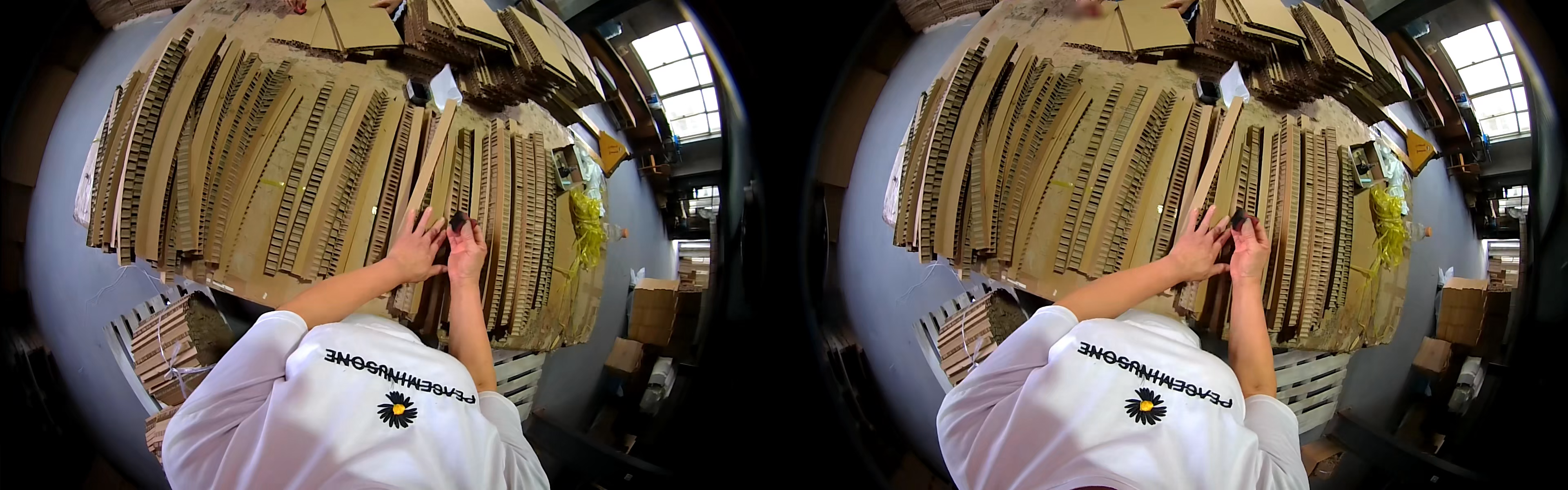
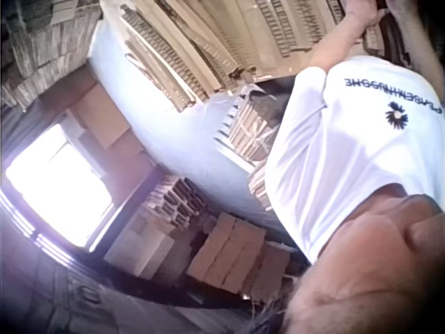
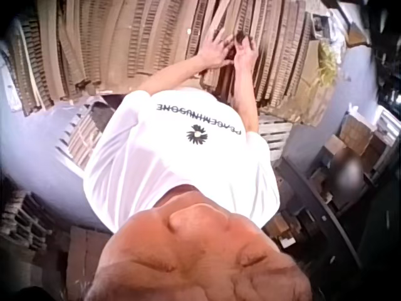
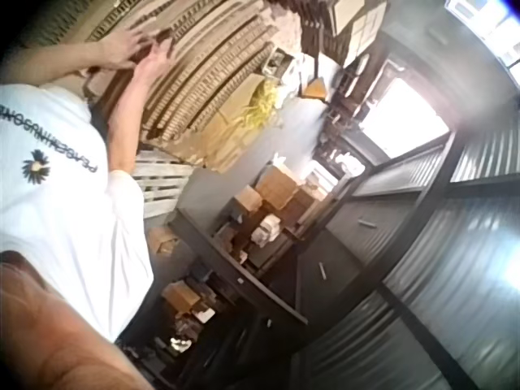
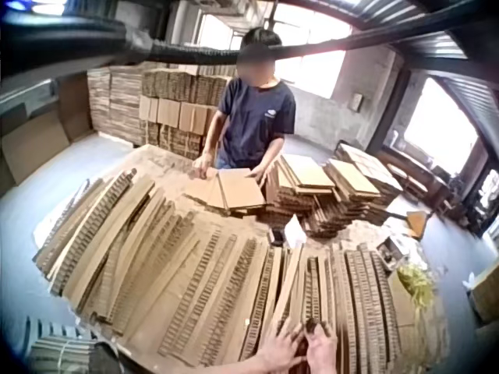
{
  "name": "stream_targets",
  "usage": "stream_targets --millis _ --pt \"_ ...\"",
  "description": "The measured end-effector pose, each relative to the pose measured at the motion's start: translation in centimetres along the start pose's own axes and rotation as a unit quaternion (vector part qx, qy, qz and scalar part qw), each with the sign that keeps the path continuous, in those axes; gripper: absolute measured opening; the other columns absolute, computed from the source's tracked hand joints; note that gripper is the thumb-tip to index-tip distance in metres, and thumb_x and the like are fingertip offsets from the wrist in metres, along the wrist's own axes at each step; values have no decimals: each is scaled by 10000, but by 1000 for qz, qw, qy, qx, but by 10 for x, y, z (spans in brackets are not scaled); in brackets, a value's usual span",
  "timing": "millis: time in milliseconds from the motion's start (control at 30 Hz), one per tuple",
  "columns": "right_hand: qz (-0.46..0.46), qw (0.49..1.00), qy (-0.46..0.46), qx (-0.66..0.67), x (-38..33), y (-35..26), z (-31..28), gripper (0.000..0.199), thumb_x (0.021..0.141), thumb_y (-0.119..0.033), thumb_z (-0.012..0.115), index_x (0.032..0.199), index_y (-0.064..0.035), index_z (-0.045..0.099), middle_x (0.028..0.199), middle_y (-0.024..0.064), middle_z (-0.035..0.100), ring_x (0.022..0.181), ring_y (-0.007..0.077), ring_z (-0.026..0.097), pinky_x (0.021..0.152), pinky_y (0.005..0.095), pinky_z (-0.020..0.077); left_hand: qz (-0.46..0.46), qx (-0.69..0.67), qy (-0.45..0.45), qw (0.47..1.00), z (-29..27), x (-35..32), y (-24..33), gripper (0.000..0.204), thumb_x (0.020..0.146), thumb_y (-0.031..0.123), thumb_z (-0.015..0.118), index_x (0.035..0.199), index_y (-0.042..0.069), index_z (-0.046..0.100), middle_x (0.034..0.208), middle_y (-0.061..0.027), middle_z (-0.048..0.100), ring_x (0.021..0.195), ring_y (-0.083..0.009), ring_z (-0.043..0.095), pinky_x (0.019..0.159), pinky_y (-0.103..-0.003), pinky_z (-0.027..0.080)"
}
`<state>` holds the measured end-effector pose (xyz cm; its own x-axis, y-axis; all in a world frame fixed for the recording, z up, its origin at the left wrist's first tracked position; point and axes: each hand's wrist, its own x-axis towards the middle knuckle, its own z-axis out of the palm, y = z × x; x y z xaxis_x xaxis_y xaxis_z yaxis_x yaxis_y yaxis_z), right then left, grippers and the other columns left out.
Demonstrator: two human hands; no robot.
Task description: The person uses a red utility knife to cut long strips from corrugated cardboard sheets laid on a worktable. They repeatedly measure, score, and snap the cardboard into uniform strips, stacking the cut pieces on the table.
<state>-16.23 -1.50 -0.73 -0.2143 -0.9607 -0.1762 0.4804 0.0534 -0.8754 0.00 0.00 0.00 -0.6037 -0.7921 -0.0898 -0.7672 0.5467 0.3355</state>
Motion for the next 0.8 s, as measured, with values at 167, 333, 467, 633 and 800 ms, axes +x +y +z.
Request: stream_targets --millis 167,333,467,633,800 --pt "-5 1000 -22 8 2 -28 -11 169 983 -107 712 1135 -34 710 1127 72 736 1018 187 707 926 337 555 -127 -50 85 987 16 -24 -32 794 1021 622 426 1597 79 364 1718 -128 183 1592 -373 82 1242 -654 16" --pt "44 994 -99 13 3 -1 38 151 1003 -76 668 1141 -26 703 1137 96 718 1032 201 677 965 367 553 -150 -28 57 987 19 -61 -76 743 1017 540 509 1576 67 382 1694 -141 231 1564 -384 189 1226 -673 133" --pt "78 985 -148 -37 8 34 67 196 984 -105 711 1165 -31 717 1151 58 731 1076 173 683 975 323 525 -173 -20 165 971 12 -70 -93 675 981 341 644 1544 66 394 1661 -171 288 1534 -408 259 1225 -646 187" --pt "101 983 -148 -50 11 69 96 184 946 -114 763 1100 -16 740 1032 35 745 939 136 672 916 285 521 -452 -73 224 860 26 -100 -163 642 1013 285 604 1559 70 344 1640 -187 310 1530 -404 240 1239 -594 202" --pt "83 990 -3 -114 24 66 66 314 959 -111 741 1225 35 662 1108 94 718 972 192 685 965 338 549 -435 -88 184 877 50 -128 -171 613 1028 263 580 1565 80 348 1635 -176 315 1528 -396 232 1238 -567 210"
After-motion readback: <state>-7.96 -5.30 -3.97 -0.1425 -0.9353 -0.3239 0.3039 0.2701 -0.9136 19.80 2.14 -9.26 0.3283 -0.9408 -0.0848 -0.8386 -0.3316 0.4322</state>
